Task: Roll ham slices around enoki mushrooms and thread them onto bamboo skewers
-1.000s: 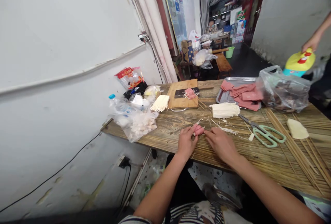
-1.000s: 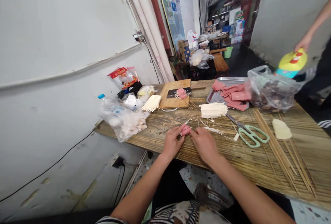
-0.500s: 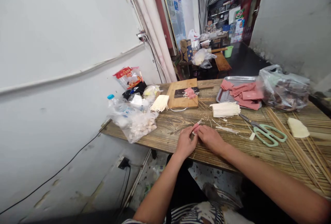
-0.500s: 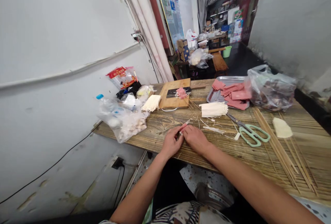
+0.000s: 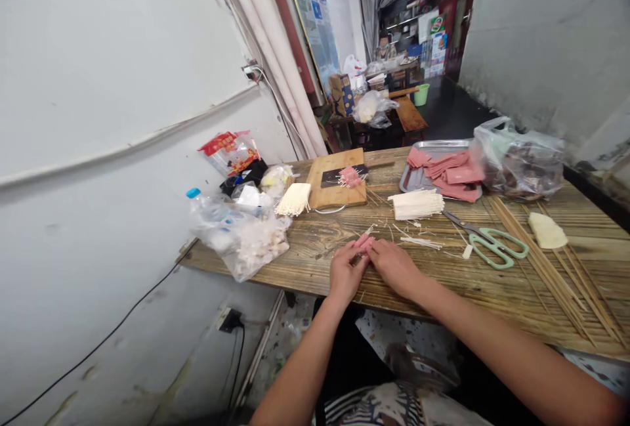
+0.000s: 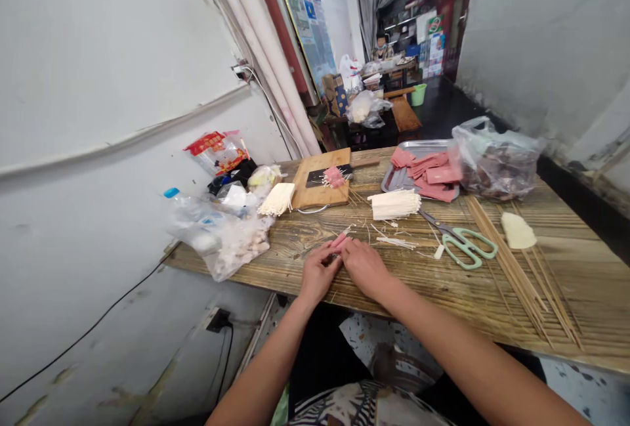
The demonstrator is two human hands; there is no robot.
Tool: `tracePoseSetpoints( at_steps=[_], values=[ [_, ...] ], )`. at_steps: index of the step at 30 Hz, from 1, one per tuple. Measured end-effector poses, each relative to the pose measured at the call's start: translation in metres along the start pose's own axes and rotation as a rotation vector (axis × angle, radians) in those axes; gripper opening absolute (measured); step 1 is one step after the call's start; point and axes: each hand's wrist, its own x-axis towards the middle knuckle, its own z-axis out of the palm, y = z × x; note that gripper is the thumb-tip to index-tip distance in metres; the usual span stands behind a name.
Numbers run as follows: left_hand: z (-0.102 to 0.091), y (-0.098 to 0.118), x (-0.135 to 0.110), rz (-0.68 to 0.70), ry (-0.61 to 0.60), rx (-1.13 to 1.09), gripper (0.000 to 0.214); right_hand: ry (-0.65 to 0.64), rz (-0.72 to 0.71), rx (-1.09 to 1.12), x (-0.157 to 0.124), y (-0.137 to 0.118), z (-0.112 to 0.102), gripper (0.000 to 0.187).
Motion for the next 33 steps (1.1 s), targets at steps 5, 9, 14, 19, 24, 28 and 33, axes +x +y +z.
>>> tracePoseSetpoints(
  at_steps=[5,9,14,19,24,28,33],
  values=[
    [0.002,-0.005,-0.001,-0.026,-0.001,-0.018,0.019,-0.018,0.070,0.017,0.002,-0.009,-0.004,0.024],
    [0.006,-0.010,-0.002,-0.052,0.056,-0.035,0.016,0.079,0.104,0.094,-0.013,-0.013,-0.027,0.025],
    [0.007,-0.010,-0.004,-0.089,0.080,-0.069,0.022,0.419,0.410,0.077,-0.107,0.038,-0.062,0.026],
    [0.006,-0.010,-0.007,-0.055,0.096,-0.048,0.025,0.299,1.046,-0.203,-0.228,0.122,-0.079,0.026],
    [0.006,-0.013,-0.007,-0.051,0.110,-0.038,0.026,0.035,1.159,-0.098,-0.246,0.142,-0.085,0.029],
    [0.006,-0.014,-0.007,-0.018,0.125,-0.042,0.025,-0.131,1.228,-0.111,-0.221,0.142,-0.093,0.028],
    [0.008,-0.016,-0.006,-0.014,0.128,-0.088,0.033,-0.205,1.188,-0.095,-0.219,0.151,-0.103,0.032]
  ],
)
